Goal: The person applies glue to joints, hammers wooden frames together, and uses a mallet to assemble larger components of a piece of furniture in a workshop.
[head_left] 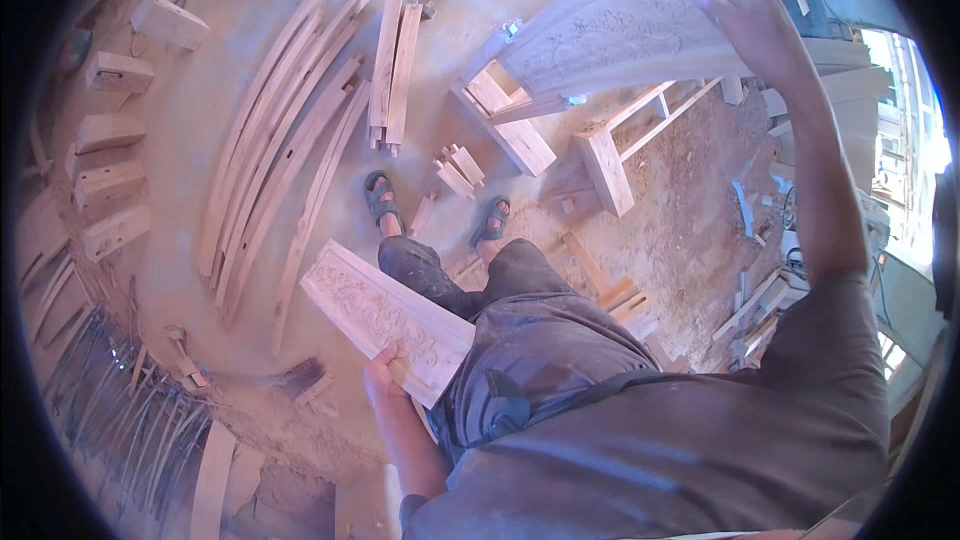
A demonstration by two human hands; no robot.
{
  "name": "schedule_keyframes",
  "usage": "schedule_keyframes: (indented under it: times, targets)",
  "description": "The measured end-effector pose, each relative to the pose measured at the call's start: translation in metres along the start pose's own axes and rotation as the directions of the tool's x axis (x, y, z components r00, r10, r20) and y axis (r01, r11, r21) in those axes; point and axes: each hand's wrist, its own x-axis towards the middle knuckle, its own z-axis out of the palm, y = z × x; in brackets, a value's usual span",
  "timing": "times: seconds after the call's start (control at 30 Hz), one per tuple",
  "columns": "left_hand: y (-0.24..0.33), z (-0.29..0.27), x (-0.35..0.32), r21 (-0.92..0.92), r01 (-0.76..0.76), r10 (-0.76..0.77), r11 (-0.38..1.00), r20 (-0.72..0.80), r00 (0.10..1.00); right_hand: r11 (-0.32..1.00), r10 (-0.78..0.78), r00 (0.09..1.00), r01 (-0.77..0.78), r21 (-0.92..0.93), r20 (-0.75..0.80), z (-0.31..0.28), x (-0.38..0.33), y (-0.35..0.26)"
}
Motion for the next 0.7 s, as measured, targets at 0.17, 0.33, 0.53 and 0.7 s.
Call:
schedule_keyframes:
  times: [0.17, 0.33, 0.53, 0.7]
  targets:
    - [0.016, -0.002, 0.019, -0.059, 0.003, -0.005, 0.998, -0.026, 1.000, 0.985, 0.142, 0.989, -0.138, -0.104, 0.029, 0.051, 0.008, 0.001]
    - [0.064, 0.017, 0.021, -0.092, 0.055, -0.054, 0.994, 0.012, 0.998, 0.946, 0.279, 0.854, -0.322, 0.024, 0.440, 0.020, 0.022, 0.022]
    - [0.100, 0.021, 0.029, -0.030, 0.108, -0.107, 0.994, 0.015, 0.994, 0.969, 0.249, 0.897, -0.229, -0.096, 0.365, 0.035, 0.053, -0.017]
    - [0.111, 0.030, 0.024, 0.038, 0.201, -0.199, 0.979, -0.036, 0.979, 0.933, 0.340, 0.895, -0.359, 0.014, 0.290, 0.050, 0.047, -0.020]
